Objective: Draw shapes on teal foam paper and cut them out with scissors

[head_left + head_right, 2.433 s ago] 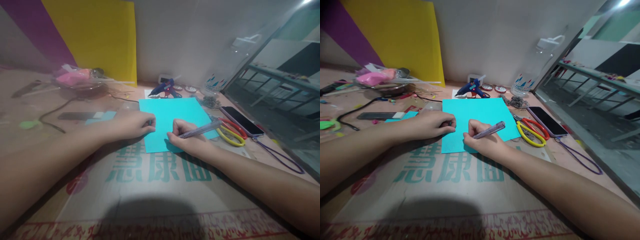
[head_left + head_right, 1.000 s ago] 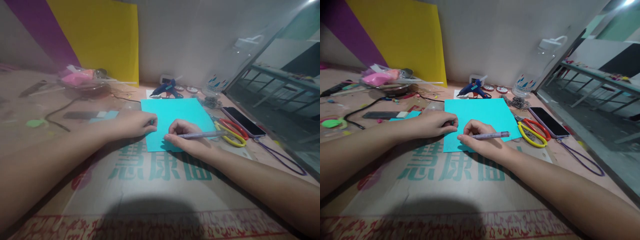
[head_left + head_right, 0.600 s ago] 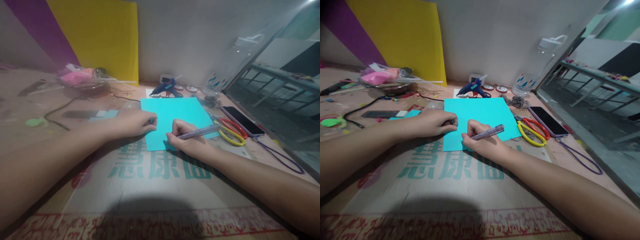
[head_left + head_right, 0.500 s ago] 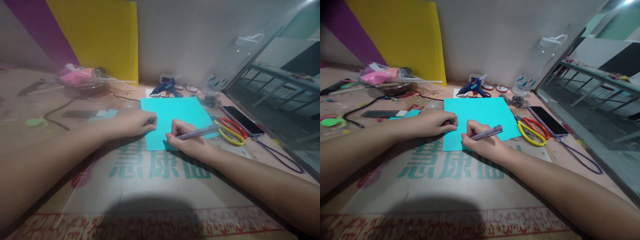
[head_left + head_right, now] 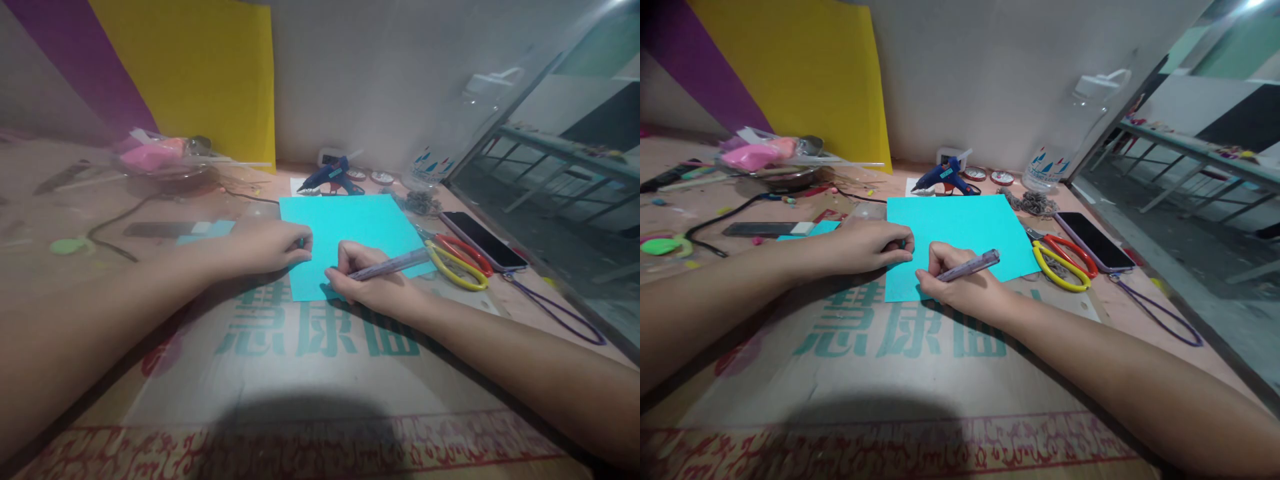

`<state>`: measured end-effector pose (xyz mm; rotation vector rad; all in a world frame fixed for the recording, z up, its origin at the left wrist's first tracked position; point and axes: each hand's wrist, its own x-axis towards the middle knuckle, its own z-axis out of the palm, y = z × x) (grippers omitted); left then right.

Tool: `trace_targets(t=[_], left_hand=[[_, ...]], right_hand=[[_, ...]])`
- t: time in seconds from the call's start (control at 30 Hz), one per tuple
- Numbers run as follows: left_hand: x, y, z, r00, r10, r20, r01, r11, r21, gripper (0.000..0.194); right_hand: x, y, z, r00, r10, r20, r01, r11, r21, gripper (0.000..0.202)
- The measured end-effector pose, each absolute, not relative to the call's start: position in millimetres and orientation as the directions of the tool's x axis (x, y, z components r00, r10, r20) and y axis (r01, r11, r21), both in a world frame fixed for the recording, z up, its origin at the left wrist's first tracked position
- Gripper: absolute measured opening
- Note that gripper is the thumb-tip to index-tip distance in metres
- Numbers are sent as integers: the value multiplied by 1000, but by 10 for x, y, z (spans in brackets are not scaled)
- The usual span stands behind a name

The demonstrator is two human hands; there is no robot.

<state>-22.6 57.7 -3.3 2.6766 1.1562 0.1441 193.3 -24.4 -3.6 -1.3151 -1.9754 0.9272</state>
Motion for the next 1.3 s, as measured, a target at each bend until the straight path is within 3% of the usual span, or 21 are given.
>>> trace_targets(t=[0.5, 0.63, 1.3], left_hand=[[-222, 569, -14, 683, 730, 6, 710, -666, 230, 27], [-224, 562, -4, 684, 729, -3, 709, -665, 233, 26], [-236, 587, -34, 693, 721, 20, 695, -675, 247, 26]], right_hand=[[1941, -219, -12, -335, 927, 167, 527, 331, -783, 27], [1958, -232, -13, -279, 948, 154, 509, 282, -813, 26], [1949, -237, 16, -357, 925, 126, 554, 318, -770, 28]])
